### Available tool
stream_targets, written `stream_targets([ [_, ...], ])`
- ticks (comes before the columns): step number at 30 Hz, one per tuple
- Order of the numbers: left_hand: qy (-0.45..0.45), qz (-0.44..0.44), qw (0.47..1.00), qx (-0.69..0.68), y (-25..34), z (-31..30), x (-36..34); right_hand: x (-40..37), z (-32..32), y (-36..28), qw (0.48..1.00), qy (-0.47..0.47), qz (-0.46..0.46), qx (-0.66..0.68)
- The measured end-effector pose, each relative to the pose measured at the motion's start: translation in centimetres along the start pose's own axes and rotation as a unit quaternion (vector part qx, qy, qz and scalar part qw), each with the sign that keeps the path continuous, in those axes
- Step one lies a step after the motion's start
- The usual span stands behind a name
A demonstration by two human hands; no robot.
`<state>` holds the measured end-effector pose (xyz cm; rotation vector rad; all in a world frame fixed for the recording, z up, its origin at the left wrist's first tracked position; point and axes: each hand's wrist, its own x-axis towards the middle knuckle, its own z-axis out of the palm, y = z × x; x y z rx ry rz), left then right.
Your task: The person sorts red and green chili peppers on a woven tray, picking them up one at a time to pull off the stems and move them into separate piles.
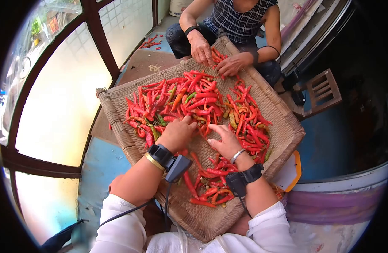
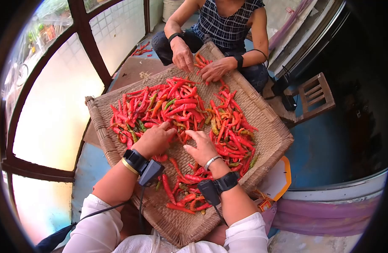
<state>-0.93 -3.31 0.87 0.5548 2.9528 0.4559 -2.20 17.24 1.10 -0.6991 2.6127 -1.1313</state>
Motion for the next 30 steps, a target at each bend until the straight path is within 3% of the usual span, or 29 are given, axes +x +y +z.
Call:
stream_targets([
  [3, -0.02, 0.04, 0.999, -0.021, 0.3, 0.3, 0.4, 0.6, 1.8, 1.8, 0.997, -0.02, -0.027, -0.075],
  [7, -0.047, 0.053, 0.997, -0.026, 0.6, 0.0, 0.3, 1.3, 2.5, 1.9, 0.991, -0.07, 0.042, -0.109],
  [9, -0.049, 0.058, 0.996, -0.048, 0.6, -0.2, 0.3, 1.2, 2.7, 2.0, 0.992, -0.047, 0.031, -0.117],
  [12, -0.094, 0.051, 0.991, -0.083, 1.0, -1.3, 0.5, 1.1, 2.9, 2.3, 0.999, 0.024, 0.018, -0.019],
  [14, -0.088, 0.075, 0.977, -0.182, 0.2, 0.1, 0.6, 0.9, 0.8, 0.4, 0.998, 0.01, 0.034, 0.055],
  [17, -0.104, 0.065, 0.984, -0.13, 0.4, 0.6, 0.6, 0.0, -2.7, -1.9, 0.986, 0.02, 0.049, 0.161],
  [19, -0.124, 0.075, 0.981, -0.129, 0.6, 0.1, 0.7, -0.6, -5.1, -2.2, 0.945, 0.08, 0.076, 0.307],
  [21, -0.143, 0.085, 0.978, -0.128, 0.7, 0.0, 0.7, -0.7, -6.3, -1.9, 0.893, 0.188, 0.015, 0.408],
  [22, -0.118, 0.097, 0.979, -0.135, 0.7, 0.1, 0.7, -0.5, -6.5, -0.8, 0.888, 0.229, -0.005, 0.399],
  [23, -0.092, 0.109, 0.98, -0.141, 0.7, 0.1, 0.7, -0.6, -6.4, -0.7, 0.916, 0.307, -0.002, 0.258],
  [25, -0.037, 0.124, 0.972, -0.196, 1.6, -1.2, 0.3, -0.7, -5.8, 0.1, 0.947, 0.315, -0.012, -0.062],
  [27, 0.021, 0.141, 0.958, -0.248, 2.6, -2.7, 0.1, -1.1, -4.4, -1.0, 0.986, 0.149, -0.058, 0.036],
  [30, 0.095, 0.12, 0.936, -0.318, 3.2, -3.3, -0.1, -1.5, -1.1, -2.6, 0.99, 0.021, -0.024, 0.136],
])
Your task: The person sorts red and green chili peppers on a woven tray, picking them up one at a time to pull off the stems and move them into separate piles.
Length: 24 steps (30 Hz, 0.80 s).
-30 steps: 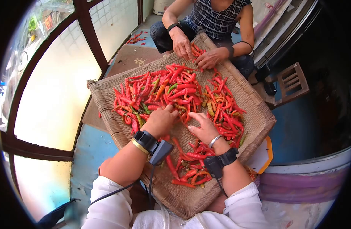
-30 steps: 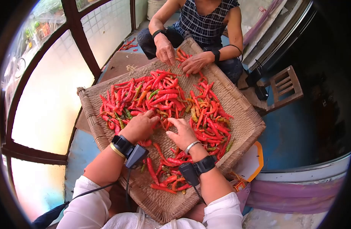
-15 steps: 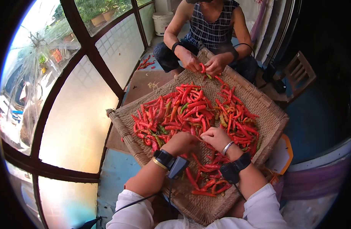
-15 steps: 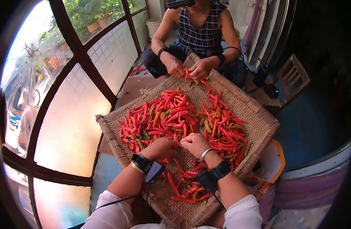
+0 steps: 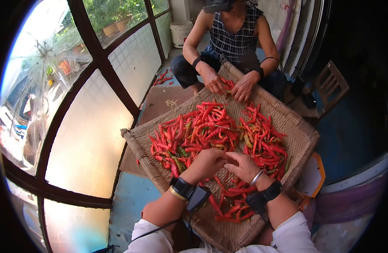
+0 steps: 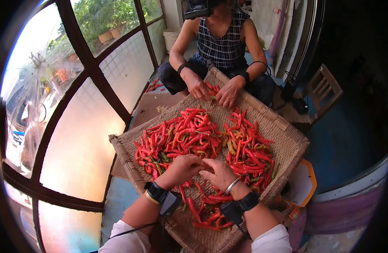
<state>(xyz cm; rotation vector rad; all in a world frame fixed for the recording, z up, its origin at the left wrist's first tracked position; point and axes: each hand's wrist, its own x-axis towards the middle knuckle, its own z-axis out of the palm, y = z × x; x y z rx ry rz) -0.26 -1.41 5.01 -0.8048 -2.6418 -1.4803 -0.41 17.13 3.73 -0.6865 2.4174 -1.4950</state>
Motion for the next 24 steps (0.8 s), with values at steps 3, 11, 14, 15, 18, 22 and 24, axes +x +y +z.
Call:
stream_targets([
  [3, -0.014, -0.073, 0.994, -0.084, 0.1, 0.2, -0.2, 0.1, 1.0, 0.2, 0.999, -0.005, 0.039, 0.014],
  [11, 0.089, -0.095, 0.987, 0.09, 0.2, -0.2, -0.4, 1.1, -2.4, 2.6, 0.929, 0.076, 0.187, 0.309],
  [14, 0.072, -0.142, 0.969, 0.189, -0.3, 0.5, -0.6, 1.3, -4.1, 2.9, 0.847, 0.226, 0.16, 0.454],
  [15, 0.05, -0.185, 0.952, 0.24, -0.4, 0.7, -0.6, 1.4, -4.1, 3.4, 0.829, 0.284, 0.178, 0.448],
  [18, -0.139, -0.172, 0.925, 0.311, -3.2, 1.0, -1.2, 1.2, -3.6, 3.0, 0.806, 0.345, 0.182, 0.446],
  [22, -0.134, -0.059, 0.933, 0.328, -5.7, 2.4, -2.0, 1.7, -3.4, 2.9, 0.83, 0.367, 0.108, 0.406],
  [24, -0.119, -0.096, 0.938, 0.312, -5.2, 2.5, -1.8, 1.6, -3.4, 2.4, 0.855, 0.378, 0.087, 0.344],
])
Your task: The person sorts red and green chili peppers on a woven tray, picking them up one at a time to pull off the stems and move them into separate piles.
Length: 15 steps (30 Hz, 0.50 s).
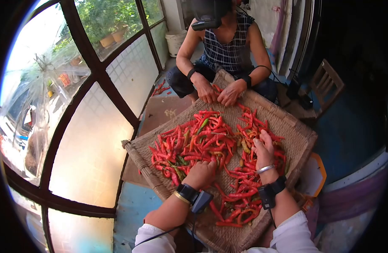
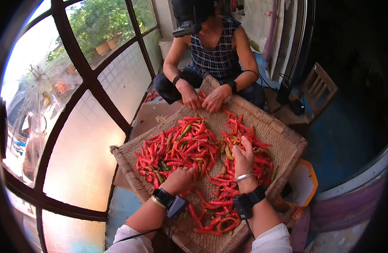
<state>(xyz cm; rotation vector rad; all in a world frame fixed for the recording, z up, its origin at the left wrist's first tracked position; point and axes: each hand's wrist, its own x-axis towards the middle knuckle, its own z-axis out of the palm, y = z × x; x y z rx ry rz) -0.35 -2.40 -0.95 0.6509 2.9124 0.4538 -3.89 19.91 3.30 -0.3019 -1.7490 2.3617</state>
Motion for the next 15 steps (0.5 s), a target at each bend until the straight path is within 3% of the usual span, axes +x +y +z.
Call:
stream_targets([
  [3, -0.081, -0.033, 0.995, -0.053, 0.6, -0.9, 0.1, -1.0, 0.6, -0.4, 0.998, -0.038, -0.02, -0.04],
  [5, -0.068, -0.023, 0.993, -0.096, 0.9, -1.1, -0.1, -1.2, 0.8, 0.3, 0.996, -0.057, -0.03, -0.061],
  [10, -0.09, 0.028, 0.99, -0.103, 0.2, -0.3, 0.3, -2.2, 1.6, 3.4, 0.924, -0.262, 0.172, -0.219],
  [11, -0.087, 0.03, 0.99, -0.111, 0.1, -0.3, 0.5, -2.0, 1.2, 5.6, 0.886, -0.293, 0.104, -0.343],
  [13, -0.067, 0.024, 0.985, -0.156, 0.2, 0.3, 0.6, -2.6, 1.7, 6.0, 0.85, -0.335, 0.139, -0.382],
  [15, -0.065, 0.031, 0.982, -0.176, 0.7, -0.1, 0.7, -3.0, 1.7, 7.5, 0.86, -0.328, 0.147, -0.362],
])
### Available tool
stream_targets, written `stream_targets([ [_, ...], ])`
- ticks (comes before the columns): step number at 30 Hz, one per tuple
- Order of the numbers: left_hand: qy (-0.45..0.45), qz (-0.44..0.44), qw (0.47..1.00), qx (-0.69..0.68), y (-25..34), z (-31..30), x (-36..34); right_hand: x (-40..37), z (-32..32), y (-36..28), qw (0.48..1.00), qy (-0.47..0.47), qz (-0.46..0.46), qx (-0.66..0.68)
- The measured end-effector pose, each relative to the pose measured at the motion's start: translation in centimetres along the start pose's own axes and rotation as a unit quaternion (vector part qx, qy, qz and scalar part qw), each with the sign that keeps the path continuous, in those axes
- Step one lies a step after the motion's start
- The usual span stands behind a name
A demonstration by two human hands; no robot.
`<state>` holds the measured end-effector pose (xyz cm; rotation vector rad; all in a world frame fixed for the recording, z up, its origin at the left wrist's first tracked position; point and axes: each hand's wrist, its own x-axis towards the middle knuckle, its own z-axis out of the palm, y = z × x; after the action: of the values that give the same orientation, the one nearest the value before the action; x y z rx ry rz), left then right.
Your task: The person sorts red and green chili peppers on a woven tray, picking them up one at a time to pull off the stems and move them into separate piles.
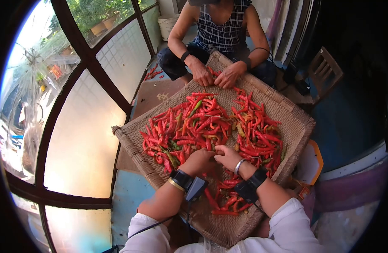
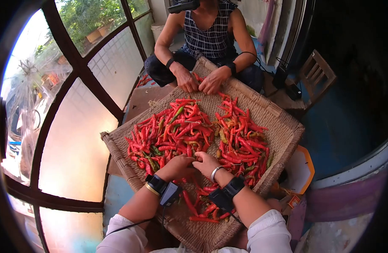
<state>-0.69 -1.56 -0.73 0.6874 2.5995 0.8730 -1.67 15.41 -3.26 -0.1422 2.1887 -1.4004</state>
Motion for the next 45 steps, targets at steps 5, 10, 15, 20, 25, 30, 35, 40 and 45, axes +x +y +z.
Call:
stream_targets([
  [5, -0.002, -0.02, 0.996, -0.092, 1.3, -0.1, 0.0, -0.5, 0.1, -1.3, 0.986, 0.044, 0.062, 0.149],
  [10, 0.012, 0.078, 0.995, -0.063, 3.4, 0.0, -1.0, -1.6, -1.4, -2.7, 0.976, -0.023, 0.082, 0.201],
  [15, -0.039, 0.102, 0.994, -0.028, 5.6, -1.2, -2.7, -1.3, -2.4, -2.4, 0.983, -0.135, 0.103, 0.072],
  [20, -0.154, 0.094, 0.966, -0.183, 3.2, -3.3, -2.7, -2.1, -4.6, -4.1, 0.983, -0.144, 0.058, 0.092],
  [25, -0.028, 0.025, 0.998, 0.047, 1.6, -2.6, -2.3, -2.8, -9.0, -4.1, 0.926, 0.01, -0.082, 0.368],
  [30, 0.01, 0.009, 0.998, 0.068, 1.1, -1.0, -0.9, -2.1, -7.7, -2.9, 0.884, 0.166, -0.016, 0.437],
  [35, 0.007, -0.065, 0.996, -0.053, 0.2, 0.0, 1.0, -0.3, -2.4, -2.7, 0.943, 0.058, 0.082, 0.316],
  [40, -0.01, -0.092, 0.97, -0.224, -0.5, 0.5, 1.4, 0.2, -1.9, -2.4, 0.948, 0.067, 0.097, 0.294],
  [45, -0.019, -0.161, 0.928, -0.335, 0.3, -0.3, 1.2, 0.3, -2.1, -1.1, 0.944, -0.042, 0.114, 0.308],
])
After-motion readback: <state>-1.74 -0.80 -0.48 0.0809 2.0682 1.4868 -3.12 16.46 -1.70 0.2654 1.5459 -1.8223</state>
